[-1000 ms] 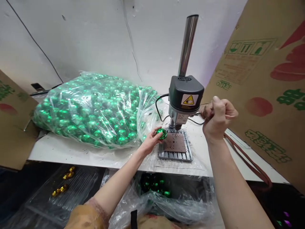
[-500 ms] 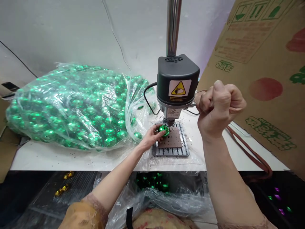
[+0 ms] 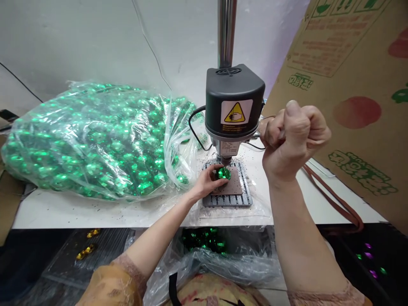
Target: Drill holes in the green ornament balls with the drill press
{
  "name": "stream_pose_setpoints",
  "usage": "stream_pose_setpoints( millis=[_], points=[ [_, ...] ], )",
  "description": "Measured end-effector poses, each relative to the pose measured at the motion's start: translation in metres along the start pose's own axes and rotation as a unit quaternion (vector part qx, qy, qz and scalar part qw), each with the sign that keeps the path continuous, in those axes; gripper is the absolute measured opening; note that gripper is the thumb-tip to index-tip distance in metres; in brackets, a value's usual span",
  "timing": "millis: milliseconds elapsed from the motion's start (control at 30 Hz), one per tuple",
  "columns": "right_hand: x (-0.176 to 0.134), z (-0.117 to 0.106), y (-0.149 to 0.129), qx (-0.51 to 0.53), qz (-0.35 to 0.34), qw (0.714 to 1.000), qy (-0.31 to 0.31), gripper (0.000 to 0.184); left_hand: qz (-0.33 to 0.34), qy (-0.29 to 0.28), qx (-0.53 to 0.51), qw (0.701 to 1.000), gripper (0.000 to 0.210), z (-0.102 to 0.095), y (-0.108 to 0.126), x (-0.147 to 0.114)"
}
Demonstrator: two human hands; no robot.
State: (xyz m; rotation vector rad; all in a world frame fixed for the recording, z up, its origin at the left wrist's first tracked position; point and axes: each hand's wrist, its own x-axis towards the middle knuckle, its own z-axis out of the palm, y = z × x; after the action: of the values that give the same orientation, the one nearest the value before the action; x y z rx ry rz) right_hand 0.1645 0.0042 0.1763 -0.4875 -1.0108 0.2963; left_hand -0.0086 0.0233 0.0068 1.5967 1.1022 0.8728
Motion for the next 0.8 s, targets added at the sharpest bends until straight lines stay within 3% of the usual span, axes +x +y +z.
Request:
stream_pose_setpoints(
  millis=[167,433,800],
  points=[
    [-0.001,-0.001,-0.001,-0.015,0.001,1.0,-0.005,0.044,0.062,0.056,0.111,0.99,0.061,0.008,-0.005,-0.008],
    [-0.001,0.001,-0.004,-0.012,-0.002,1.0,-0.01,0.044,0.095,0.05,0.083,0.991,0.058,0.011,-0.01,-0.014],
    [-0.021,-0.004,-0.004,-0.017,-0.061,0.998,0.008,0.043,0.097,0.052,0.084,0.99,0.056,0.011,-0.01,-0.014]
  ],
)
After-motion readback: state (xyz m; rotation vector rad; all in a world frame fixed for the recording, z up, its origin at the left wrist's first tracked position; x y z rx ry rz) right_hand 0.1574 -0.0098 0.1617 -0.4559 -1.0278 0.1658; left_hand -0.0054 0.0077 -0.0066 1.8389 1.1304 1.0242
